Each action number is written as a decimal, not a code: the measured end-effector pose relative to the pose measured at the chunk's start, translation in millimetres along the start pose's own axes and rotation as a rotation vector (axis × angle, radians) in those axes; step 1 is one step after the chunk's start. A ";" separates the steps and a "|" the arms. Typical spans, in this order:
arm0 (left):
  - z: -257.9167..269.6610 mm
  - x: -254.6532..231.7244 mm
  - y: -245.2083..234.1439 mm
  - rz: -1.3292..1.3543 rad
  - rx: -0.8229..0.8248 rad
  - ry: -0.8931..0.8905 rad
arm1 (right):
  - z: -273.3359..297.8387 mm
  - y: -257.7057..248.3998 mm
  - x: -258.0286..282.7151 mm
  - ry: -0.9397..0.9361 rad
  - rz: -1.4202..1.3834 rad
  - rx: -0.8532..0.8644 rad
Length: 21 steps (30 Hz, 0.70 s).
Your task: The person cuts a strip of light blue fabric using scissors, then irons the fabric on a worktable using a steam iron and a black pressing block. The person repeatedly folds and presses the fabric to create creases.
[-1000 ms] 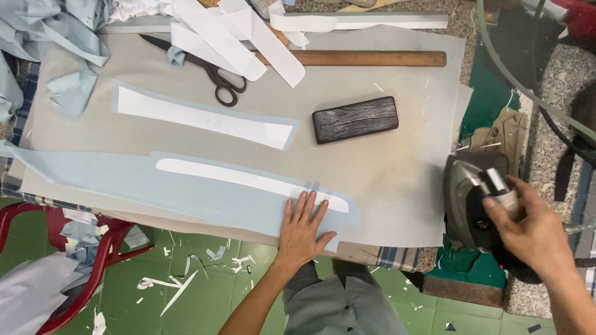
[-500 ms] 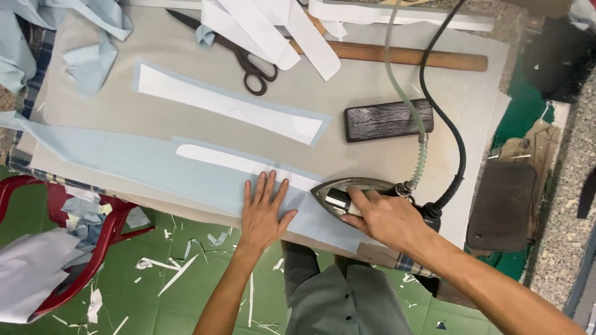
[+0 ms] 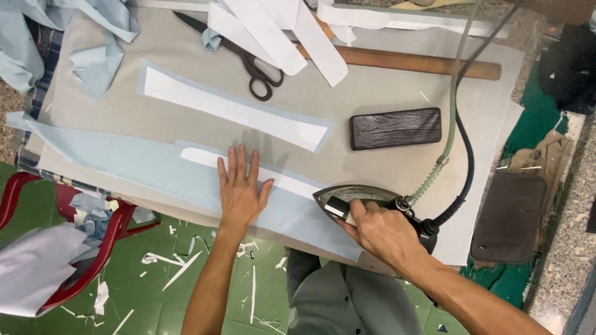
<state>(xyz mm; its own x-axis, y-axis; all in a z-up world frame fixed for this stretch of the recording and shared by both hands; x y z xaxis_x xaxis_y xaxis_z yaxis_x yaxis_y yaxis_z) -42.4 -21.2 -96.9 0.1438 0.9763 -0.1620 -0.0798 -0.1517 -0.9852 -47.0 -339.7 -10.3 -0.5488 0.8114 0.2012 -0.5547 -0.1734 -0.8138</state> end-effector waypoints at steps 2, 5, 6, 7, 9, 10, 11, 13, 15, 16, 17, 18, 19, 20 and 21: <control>-36.9 -29.2 -12.9 0.003 -0.070 0.074 | -0.5 6.5 -1.3 0.007 0.044 -0.042; -90.2 -91.3 -4.9 0.017 -0.101 0.384 | 0.9 6.5 -2.0 -0.014 0.072 -0.112; -104.7 -111.8 9.1 0.034 -0.079 0.508 | 1.0 7.3 -2.4 -0.019 0.038 -0.096; -118.8 -131.5 23.0 0.050 -0.056 0.632 | 0.4 8.2 -2.1 -0.024 0.003 -0.080; -138.1 -148.1 33.6 0.049 -0.024 0.707 | -1.4 12.3 -4.0 -0.019 -0.017 -0.082; -145.1 -155.3 39.4 0.050 0.015 0.776 | -2.2 15.2 -3.6 -0.020 -0.040 -0.077; -146.8 -150.2 24.8 0.048 0.014 0.772 | -1.3 14.7 -3.4 -0.024 -0.038 -0.078; -150.2 -137.1 -4.3 0.055 0.002 0.670 | -1.3 13.1 -4.2 -0.007 -0.044 -0.069; -130.9 -101.6 -28.3 0.033 -0.065 0.569 | 2.2 5.4 -2.7 -0.009 -0.052 -0.050; -120.7 -83.1 -41.8 0.013 -0.134 0.474 | 3.2 1.0 -2.1 -0.003 -0.061 -0.033; -105.9 -63.1 -39.8 0.005 -0.135 0.460 | 3.8 -1.4 -2.8 -0.018 -0.057 -0.035; -92.9 -41.4 -38.7 -0.015 -0.178 0.360 | 3.0 -3.9 -3.0 -0.002 -0.086 0.028; -79.9 -19.7 -38.0 -0.034 -0.220 0.260 | 1.9 -6.7 -3.3 0.014 -0.115 0.090; -72.8 -9.0 -30.0 -0.042 -0.223 0.255 | 3.1 -9.8 -2.7 0.007 -0.113 0.085; -66.2 2.8 -22.1 -0.057 -0.241 0.162 | 3.7 -12.8 -2.4 0.017 -0.125 0.109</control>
<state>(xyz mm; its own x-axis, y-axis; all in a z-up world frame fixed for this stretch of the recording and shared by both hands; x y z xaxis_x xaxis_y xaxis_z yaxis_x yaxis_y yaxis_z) 25.0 -25.4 -79.3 0.2986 0.9497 -0.0942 0.1663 -0.1489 -0.9748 -40.9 -341.5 1.6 -0.4610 0.8398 0.2868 -0.6831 -0.1295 -0.7188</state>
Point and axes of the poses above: each hand's wrist, its own z-axis away from the middle knuckle, its own y-axis out of the palm, x = y × z, the point moved 1 cm from there along -z, towards the middle knuckle, and after that the axes turned 13 degrees about x, right-handed, at the moved point
